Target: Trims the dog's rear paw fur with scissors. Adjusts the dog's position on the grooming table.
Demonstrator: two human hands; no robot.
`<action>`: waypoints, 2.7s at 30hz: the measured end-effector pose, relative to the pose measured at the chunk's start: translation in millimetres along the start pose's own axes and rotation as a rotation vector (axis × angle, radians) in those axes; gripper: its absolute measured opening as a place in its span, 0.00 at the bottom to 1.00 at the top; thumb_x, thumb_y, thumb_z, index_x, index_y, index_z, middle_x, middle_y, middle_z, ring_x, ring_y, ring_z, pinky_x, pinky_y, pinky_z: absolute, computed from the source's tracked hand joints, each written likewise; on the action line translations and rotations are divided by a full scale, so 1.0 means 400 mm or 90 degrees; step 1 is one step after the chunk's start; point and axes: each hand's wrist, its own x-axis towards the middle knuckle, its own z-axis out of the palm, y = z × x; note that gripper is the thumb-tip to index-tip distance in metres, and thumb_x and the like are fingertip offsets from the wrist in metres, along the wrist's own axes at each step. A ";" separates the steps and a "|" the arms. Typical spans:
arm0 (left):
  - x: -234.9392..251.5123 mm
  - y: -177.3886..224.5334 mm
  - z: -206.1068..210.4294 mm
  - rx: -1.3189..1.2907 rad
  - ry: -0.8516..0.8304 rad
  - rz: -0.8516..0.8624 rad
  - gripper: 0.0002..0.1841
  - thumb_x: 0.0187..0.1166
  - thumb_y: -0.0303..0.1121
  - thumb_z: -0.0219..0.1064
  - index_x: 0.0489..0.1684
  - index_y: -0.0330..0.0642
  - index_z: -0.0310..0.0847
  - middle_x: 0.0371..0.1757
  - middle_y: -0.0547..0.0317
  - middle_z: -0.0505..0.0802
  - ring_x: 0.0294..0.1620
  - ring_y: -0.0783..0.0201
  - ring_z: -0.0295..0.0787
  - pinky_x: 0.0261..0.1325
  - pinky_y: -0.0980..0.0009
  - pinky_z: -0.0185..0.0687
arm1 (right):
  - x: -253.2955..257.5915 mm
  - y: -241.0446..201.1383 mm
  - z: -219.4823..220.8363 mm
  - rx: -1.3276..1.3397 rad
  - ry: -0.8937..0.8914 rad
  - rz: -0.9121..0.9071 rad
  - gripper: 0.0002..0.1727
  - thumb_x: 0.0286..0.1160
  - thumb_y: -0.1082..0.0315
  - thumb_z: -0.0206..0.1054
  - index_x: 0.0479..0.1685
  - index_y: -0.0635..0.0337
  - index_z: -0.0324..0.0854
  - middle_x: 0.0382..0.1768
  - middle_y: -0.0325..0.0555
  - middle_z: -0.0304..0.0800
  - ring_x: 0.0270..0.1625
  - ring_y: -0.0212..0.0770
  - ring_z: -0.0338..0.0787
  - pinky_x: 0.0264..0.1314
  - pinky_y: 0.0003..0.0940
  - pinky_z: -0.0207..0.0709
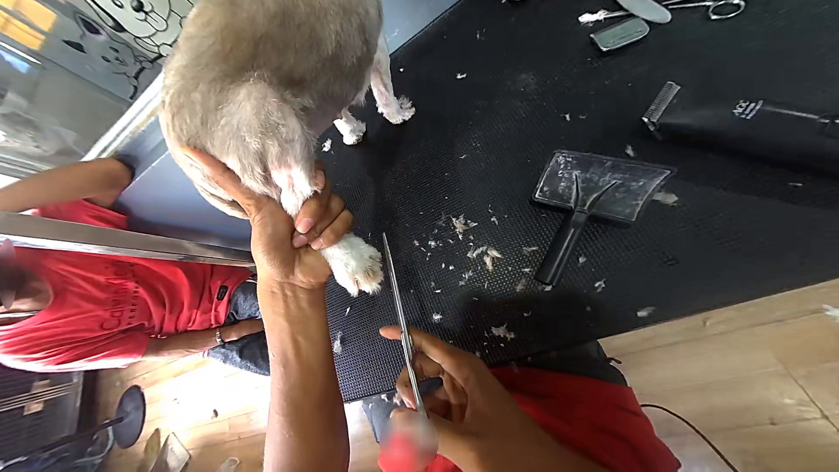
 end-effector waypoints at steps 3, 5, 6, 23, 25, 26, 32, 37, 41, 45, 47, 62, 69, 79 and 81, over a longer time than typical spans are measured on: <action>0.001 0.002 -0.002 0.007 0.001 0.004 0.51 0.67 0.86 0.31 0.34 0.43 0.79 0.13 0.66 0.75 0.09 0.72 0.69 0.14 0.79 0.68 | -0.001 0.006 -0.005 -0.040 0.014 -0.008 0.40 0.72 0.69 0.75 0.87 0.59 0.64 0.42 0.42 0.87 0.31 0.36 0.91 0.32 0.32 0.92; 0.001 0.004 -0.004 0.004 -0.004 0.002 0.50 0.68 0.85 0.32 0.35 0.42 0.79 0.13 0.66 0.75 0.09 0.72 0.69 0.14 0.78 0.68 | -0.001 0.007 -0.007 -0.065 0.016 0.001 0.41 0.72 0.68 0.76 0.88 0.58 0.63 0.45 0.42 0.88 0.31 0.34 0.90 0.32 0.29 0.91; 0.003 0.005 -0.003 0.001 -0.002 0.000 0.50 0.67 0.85 0.32 0.34 0.43 0.79 0.13 0.66 0.75 0.09 0.72 0.69 0.14 0.79 0.68 | 0.000 0.007 -0.008 -0.073 0.019 0.007 0.42 0.72 0.67 0.76 0.89 0.57 0.63 0.45 0.41 0.88 0.32 0.34 0.90 0.32 0.28 0.90; 0.001 0.015 -0.009 -0.001 -0.015 -0.007 0.51 0.67 0.86 0.32 0.35 0.43 0.80 0.13 0.66 0.75 0.09 0.72 0.68 0.14 0.79 0.67 | 0.005 0.004 -0.033 -0.140 0.022 0.004 0.41 0.73 0.63 0.74 0.90 0.51 0.64 0.44 0.40 0.85 0.28 0.29 0.86 0.28 0.22 0.85; 0.001 0.016 -0.011 -0.002 -0.013 -0.008 0.51 0.67 0.86 0.32 0.35 0.43 0.79 0.14 0.66 0.75 0.09 0.72 0.68 0.14 0.78 0.67 | 0.007 0.001 -0.035 -0.141 0.021 0.016 0.41 0.73 0.63 0.74 0.91 0.50 0.63 0.45 0.40 0.85 0.27 0.29 0.85 0.28 0.23 0.85; 0.001 0.016 -0.012 -0.005 -0.010 -0.008 0.50 0.68 0.85 0.32 0.35 0.42 0.79 0.14 0.65 0.75 0.09 0.72 0.68 0.14 0.78 0.68 | 0.009 0.000 -0.035 -0.142 0.021 0.021 0.41 0.73 0.64 0.74 0.91 0.49 0.64 0.46 0.40 0.85 0.27 0.29 0.85 0.28 0.23 0.85; 0.001 0.019 -0.012 -0.006 -0.012 -0.014 0.50 0.67 0.85 0.34 0.35 0.43 0.80 0.13 0.66 0.75 0.09 0.72 0.68 0.14 0.78 0.68 | 0.014 -0.004 -0.041 -0.156 0.030 0.049 0.39 0.74 0.64 0.72 0.90 0.43 0.66 0.46 0.39 0.86 0.26 0.30 0.86 0.28 0.25 0.86; 0.001 0.019 -0.015 -0.007 -0.015 -0.011 0.50 0.67 0.86 0.33 0.34 0.43 0.79 0.13 0.66 0.74 0.09 0.72 0.67 0.14 0.78 0.67 | 0.016 -0.011 -0.048 -0.153 0.018 0.033 0.40 0.72 0.63 0.73 0.90 0.45 0.66 0.45 0.39 0.85 0.29 0.30 0.86 0.30 0.24 0.86; 0.001 0.015 -0.016 -0.007 -0.008 -0.013 0.50 0.68 0.85 0.32 0.35 0.43 0.79 0.13 0.65 0.75 0.10 0.71 0.69 0.15 0.78 0.69 | 0.021 0.004 -0.058 -0.233 0.065 0.012 0.37 0.76 0.61 0.71 0.89 0.39 0.67 0.45 0.38 0.88 0.27 0.30 0.87 0.29 0.27 0.87; 0.009 0.005 0.011 0.075 0.022 0.000 0.50 0.67 0.86 0.26 0.31 0.47 0.78 0.11 0.68 0.71 0.07 0.73 0.64 0.11 0.79 0.62 | 0.025 0.053 -0.079 -0.581 0.249 -0.210 0.37 0.73 0.53 0.68 0.87 0.43 0.70 0.38 0.28 0.87 0.26 0.20 0.80 0.26 0.20 0.80; 0.014 -0.004 0.031 0.106 0.062 0.013 0.50 0.68 0.85 0.24 0.28 0.48 0.77 0.09 0.68 0.69 0.06 0.73 0.62 0.10 0.79 0.60 | 0.021 0.051 -0.090 -0.737 0.298 -0.261 0.37 0.70 0.51 0.66 0.85 0.42 0.73 0.36 0.29 0.85 0.24 0.23 0.79 0.20 0.26 0.75; 0.023 -0.062 0.063 0.185 0.171 0.019 0.43 0.75 0.80 0.23 0.24 0.53 0.71 0.08 0.70 0.64 0.05 0.74 0.56 0.08 0.79 0.56 | 0.007 0.056 -0.109 -0.919 0.334 -0.257 0.35 0.69 0.60 0.59 0.84 0.36 0.76 0.29 0.33 0.80 0.16 0.30 0.73 0.12 0.31 0.64; 0.022 -0.066 0.054 0.181 0.171 0.023 0.45 0.74 0.81 0.22 0.23 0.52 0.72 0.08 0.71 0.65 0.04 0.74 0.57 0.08 0.79 0.56 | -0.009 0.050 -0.117 -0.919 0.326 -0.248 0.36 0.66 0.58 0.60 0.83 0.36 0.76 0.29 0.31 0.81 0.16 0.28 0.72 0.12 0.30 0.63; 0.025 -0.055 0.076 0.210 0.206 0.039 0.44 0.77 0.79 0.21 0.22 0.52 0.71 0.07 0.70 0.63 0.04 0.73 0.55 0.07 0.79 0.53 | -0.004 0.053 -0.115 -0.926 0.323 -0.244 0.35 0.68 0.63 0.59 0.83 0.36 0.76 0.29 0.33 0.81 0.14 0.30 0.71 0.11 0.31 0.63; 0.026 -0.054 0.079 0.208 0.208 0.037 0.43 0.76 0.79 0.22 0.20 0.52 0.69 0.07 0.70 0.62 0.04 0.74 0.54 0.07 0.79 0.52 | -0.004 0.053 -0.117 -0.921 0.330 -0.249 0.36 0.68 0.65 0.59 0.84 0.37 0.76 0.31 0.34 0.82 0.14 0.30 0.71 0.11 0.32 0.63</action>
